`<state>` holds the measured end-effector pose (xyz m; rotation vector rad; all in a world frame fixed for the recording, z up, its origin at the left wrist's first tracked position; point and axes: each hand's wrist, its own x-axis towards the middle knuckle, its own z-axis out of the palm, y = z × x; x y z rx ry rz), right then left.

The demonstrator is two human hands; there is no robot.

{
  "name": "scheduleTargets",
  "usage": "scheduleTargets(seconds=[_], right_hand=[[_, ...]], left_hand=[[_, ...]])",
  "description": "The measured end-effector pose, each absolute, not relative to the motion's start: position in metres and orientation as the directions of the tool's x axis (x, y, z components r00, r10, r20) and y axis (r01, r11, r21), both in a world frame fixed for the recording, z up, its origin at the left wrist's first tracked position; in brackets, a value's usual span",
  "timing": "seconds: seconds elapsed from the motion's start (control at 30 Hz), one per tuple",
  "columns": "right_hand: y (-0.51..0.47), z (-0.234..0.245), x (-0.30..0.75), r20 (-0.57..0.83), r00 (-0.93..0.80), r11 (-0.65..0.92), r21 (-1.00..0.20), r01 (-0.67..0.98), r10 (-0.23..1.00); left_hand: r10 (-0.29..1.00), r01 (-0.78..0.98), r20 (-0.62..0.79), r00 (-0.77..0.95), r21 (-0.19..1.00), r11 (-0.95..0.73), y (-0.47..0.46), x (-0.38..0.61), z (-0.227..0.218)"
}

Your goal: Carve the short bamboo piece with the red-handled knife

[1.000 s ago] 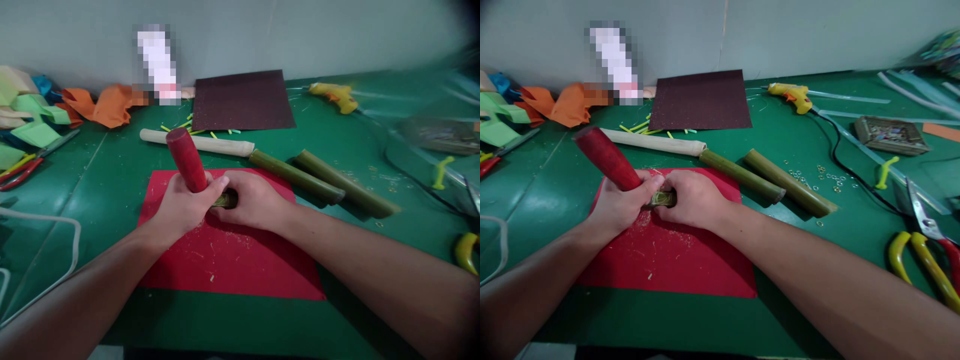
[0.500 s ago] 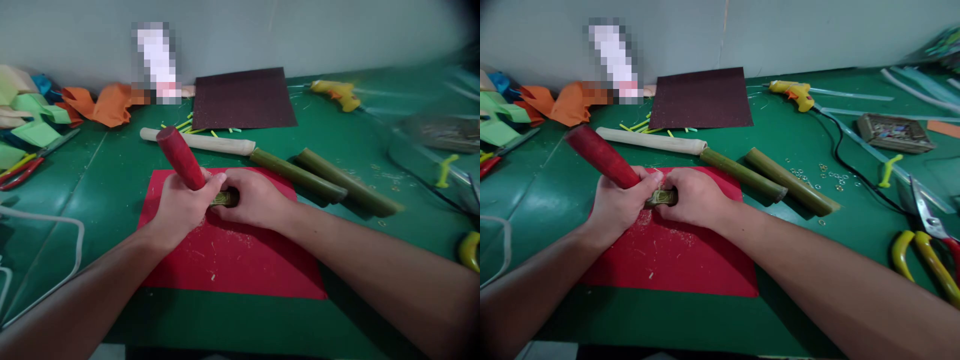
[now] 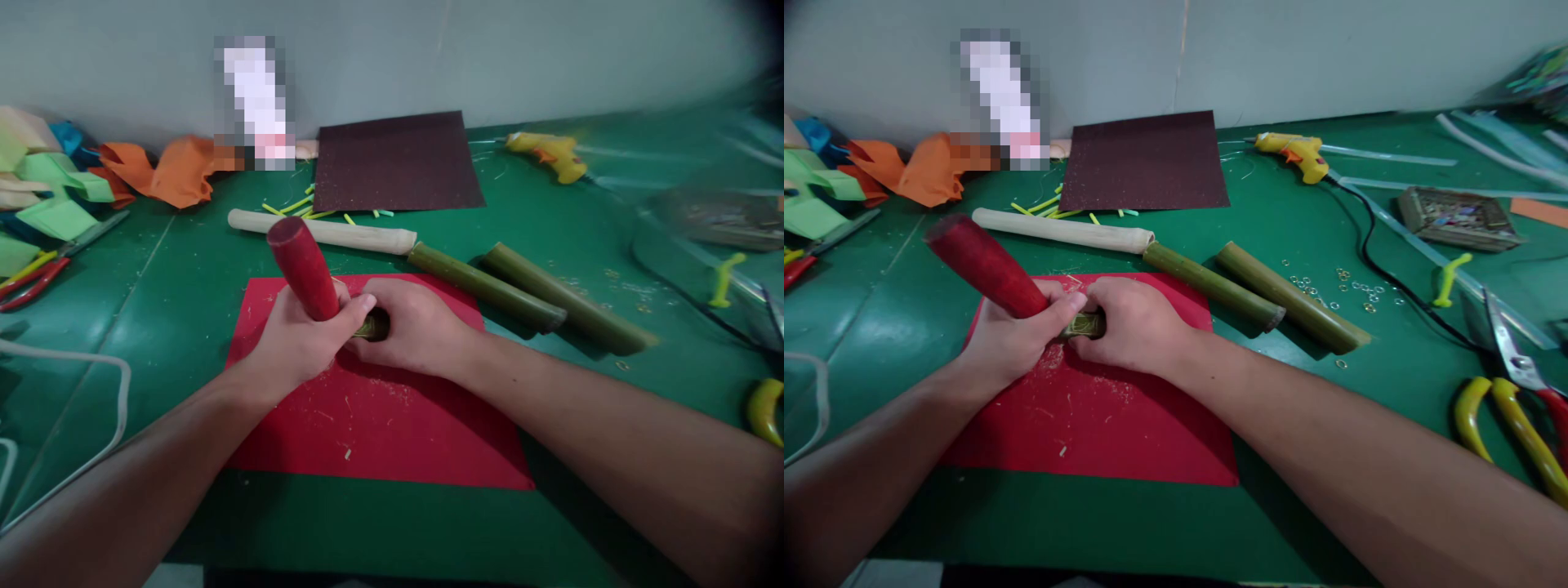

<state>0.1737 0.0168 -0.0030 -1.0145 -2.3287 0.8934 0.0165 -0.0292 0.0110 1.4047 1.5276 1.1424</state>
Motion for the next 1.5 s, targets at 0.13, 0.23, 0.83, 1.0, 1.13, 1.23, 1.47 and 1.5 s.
scheduleTargets(seconds=[0.13,0.23,0.83,1.0,1.13,1.23,1.47,1.5], right_hand=[[0.0163,-0.0019,0.1735,0.122,-0.635,0.507,-0.722,0.471,0.763],[0.0158,-0.0016,0.1736,0.081,-0.63,0.48,-0.724,0.495,0.772],[0.0163,-0.0031,0.1728,0.092,-0.635,0.481,-0.738,0.473,0.767],[0.0158,-0.0019,0.1726,0.078,-0.637,0.48,-0.728,0.489,0.767],[0.0158,-0.0029,0.1736,0.095,-0.632,0.485,-0.731,0.481,0.769],[0.0163,-0.0036,0.1741,0.099,-0.634,0.491,-0.727,0.48,0.767],[0.0164,-0.0042,0.1738,0.119,-0.619,0.497,-0.719,0.486,0.776],[0.0168,-0.0044,0.1737,0.119,-0.621,0.497,-0.722,0.481,0.774]], left_hand=[[0.985,0.33,0.04,-0.167,0.944,0.017,-0.0268,0.0169,0.0116],[0.959,0.323,0.055,-0.278,0.946,0.04,-0.0241,0.019,0.0128],[0.955,0.318,0.049,-0.294,0.947,0.049,-0.0281,0.0186,0.0102],[0.96,0.313,0.063,-0.272,0.949,0.027,-0.027,0.0201,0.014],[0.958,0.268,0.038,-0.283,0.962,0.041,-0.0275,0.0205,0.0153],[0.962,0.293,0.039,-0.272,0.955,0.044,-0.0292,0.0199,0.0131],[0.984,0.328,0.035,-0.177,0.944,0.025,-0.0307,0.0208,0.0107],[0.975,0.33,0.051,-0.215,0.944,0.023,-0.0306,0.021,0.0105]])
